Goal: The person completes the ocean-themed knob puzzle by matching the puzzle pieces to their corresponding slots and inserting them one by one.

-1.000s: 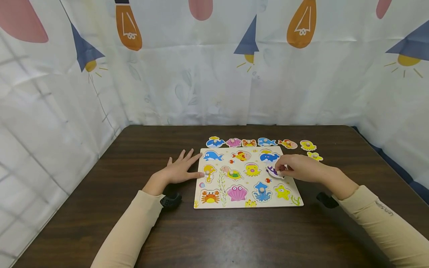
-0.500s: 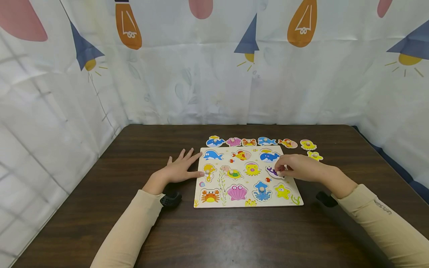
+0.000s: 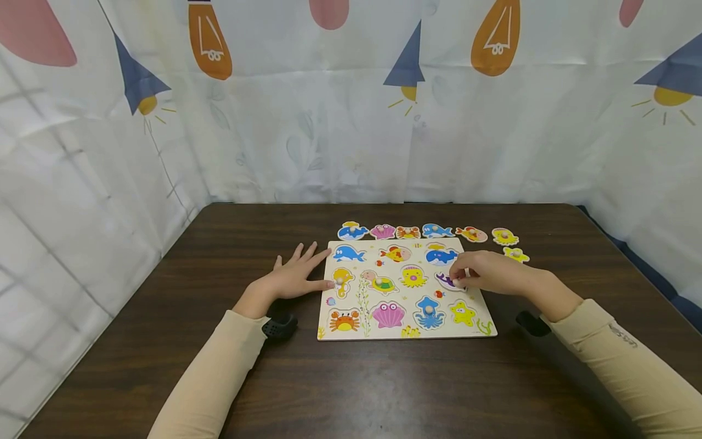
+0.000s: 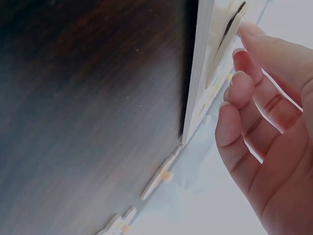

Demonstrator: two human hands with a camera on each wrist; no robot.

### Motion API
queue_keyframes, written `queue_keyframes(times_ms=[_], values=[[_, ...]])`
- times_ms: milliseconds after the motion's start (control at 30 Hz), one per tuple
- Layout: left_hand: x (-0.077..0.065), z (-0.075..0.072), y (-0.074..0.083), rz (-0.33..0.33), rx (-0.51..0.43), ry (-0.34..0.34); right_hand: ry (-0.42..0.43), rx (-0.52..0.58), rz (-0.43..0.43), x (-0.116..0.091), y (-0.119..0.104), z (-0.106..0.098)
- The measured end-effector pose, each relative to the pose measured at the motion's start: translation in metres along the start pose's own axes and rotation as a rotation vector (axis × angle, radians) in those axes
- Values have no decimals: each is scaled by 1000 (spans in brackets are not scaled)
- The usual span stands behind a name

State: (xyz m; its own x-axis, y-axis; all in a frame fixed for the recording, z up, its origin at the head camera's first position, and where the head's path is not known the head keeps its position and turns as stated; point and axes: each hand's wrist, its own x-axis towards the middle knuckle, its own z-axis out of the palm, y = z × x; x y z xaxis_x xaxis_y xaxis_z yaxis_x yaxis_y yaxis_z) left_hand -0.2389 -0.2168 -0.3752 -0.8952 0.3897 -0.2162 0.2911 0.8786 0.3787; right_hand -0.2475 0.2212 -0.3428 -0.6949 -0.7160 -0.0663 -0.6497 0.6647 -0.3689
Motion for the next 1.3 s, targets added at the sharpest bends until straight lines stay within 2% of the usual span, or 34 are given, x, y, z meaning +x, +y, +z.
queue_keyframes(times_ms=[933,1300], values=[[-1,0,1,-7,-3,-2,-29,23,26,3,3,0],[0,0,1,-5,5,-1,13,63,30,-3,5,-3]])
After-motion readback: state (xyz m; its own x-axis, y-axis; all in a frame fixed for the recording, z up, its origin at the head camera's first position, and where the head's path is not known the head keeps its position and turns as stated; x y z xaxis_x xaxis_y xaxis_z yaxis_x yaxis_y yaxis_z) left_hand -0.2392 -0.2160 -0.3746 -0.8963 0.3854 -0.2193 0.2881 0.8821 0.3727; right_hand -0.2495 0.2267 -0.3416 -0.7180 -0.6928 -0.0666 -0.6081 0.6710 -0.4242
